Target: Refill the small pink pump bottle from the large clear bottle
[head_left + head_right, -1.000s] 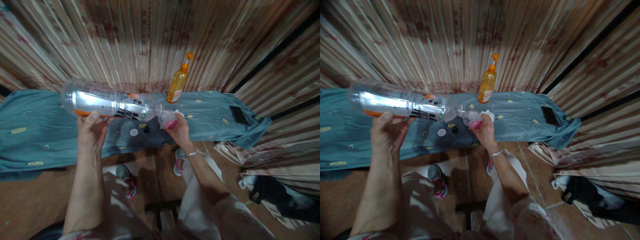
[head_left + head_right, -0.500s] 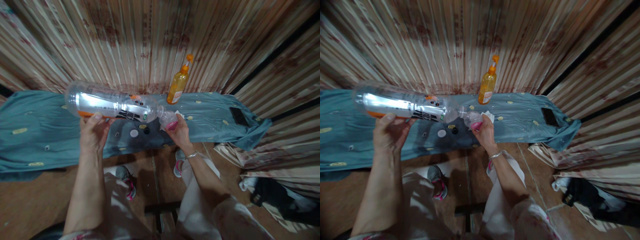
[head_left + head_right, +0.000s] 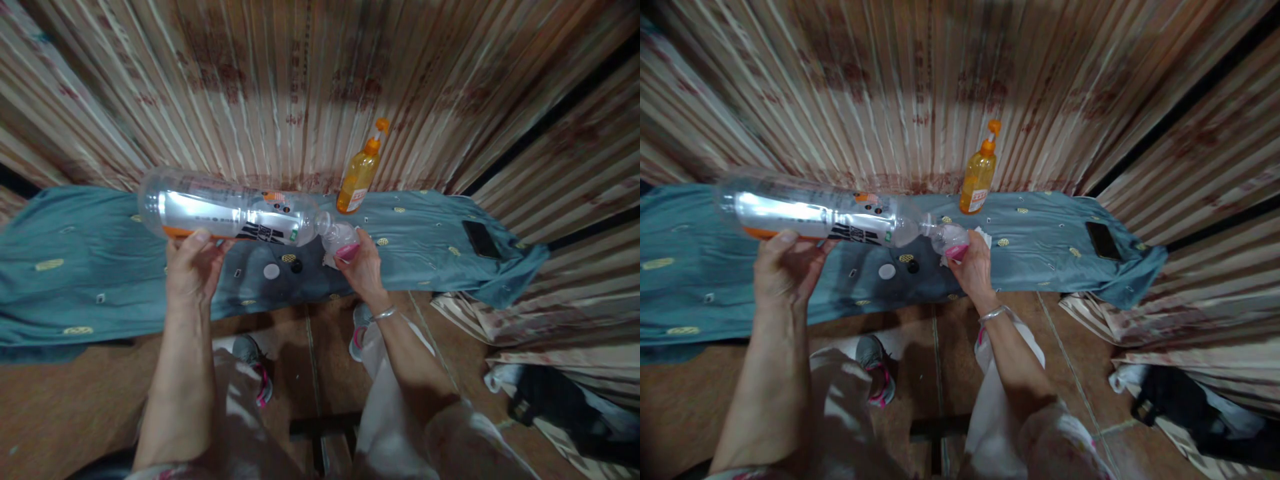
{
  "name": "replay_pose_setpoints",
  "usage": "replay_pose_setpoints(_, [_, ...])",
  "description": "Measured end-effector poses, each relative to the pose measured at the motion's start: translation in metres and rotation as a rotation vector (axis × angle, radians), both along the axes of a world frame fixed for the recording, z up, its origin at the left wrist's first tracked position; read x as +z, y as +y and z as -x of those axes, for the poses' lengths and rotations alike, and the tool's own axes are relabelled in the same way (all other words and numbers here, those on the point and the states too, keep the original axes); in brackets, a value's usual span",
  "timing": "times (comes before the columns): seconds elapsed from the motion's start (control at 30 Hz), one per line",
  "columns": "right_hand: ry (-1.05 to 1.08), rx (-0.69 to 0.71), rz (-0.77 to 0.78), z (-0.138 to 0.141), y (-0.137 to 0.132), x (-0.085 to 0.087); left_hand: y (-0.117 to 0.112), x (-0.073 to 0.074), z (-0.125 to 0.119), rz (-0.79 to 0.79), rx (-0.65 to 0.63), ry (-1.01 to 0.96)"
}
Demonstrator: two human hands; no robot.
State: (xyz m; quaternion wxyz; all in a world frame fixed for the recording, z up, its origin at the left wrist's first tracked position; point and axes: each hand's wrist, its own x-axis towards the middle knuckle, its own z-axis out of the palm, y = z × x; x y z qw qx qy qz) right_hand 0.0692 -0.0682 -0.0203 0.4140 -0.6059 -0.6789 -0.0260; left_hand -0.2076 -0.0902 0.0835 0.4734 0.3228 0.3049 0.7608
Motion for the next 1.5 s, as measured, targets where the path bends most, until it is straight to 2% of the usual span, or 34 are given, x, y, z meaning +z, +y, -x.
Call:
replay_pose_setpoints(0.53, [0.001, 0.028, -0.015, 0.007, 0.010, -0.013, 0.003, -0.007, 0.007, 0.012, 0.009, 0.014])
replay_pose_setpoints(1.0, [-0.027, 0.054, -0.044, 0.001, 0.011, -0.019, 0.002, -0.004, 0.005, 0.019, 0.012, 0.000])
replay_pose_setpoints(1.5, [-0.019, 0.054, -0.051, 0.000, 0.012, -0.019, 0.004, -0.008, 0.008, -0.010, -0.013, 0.005])
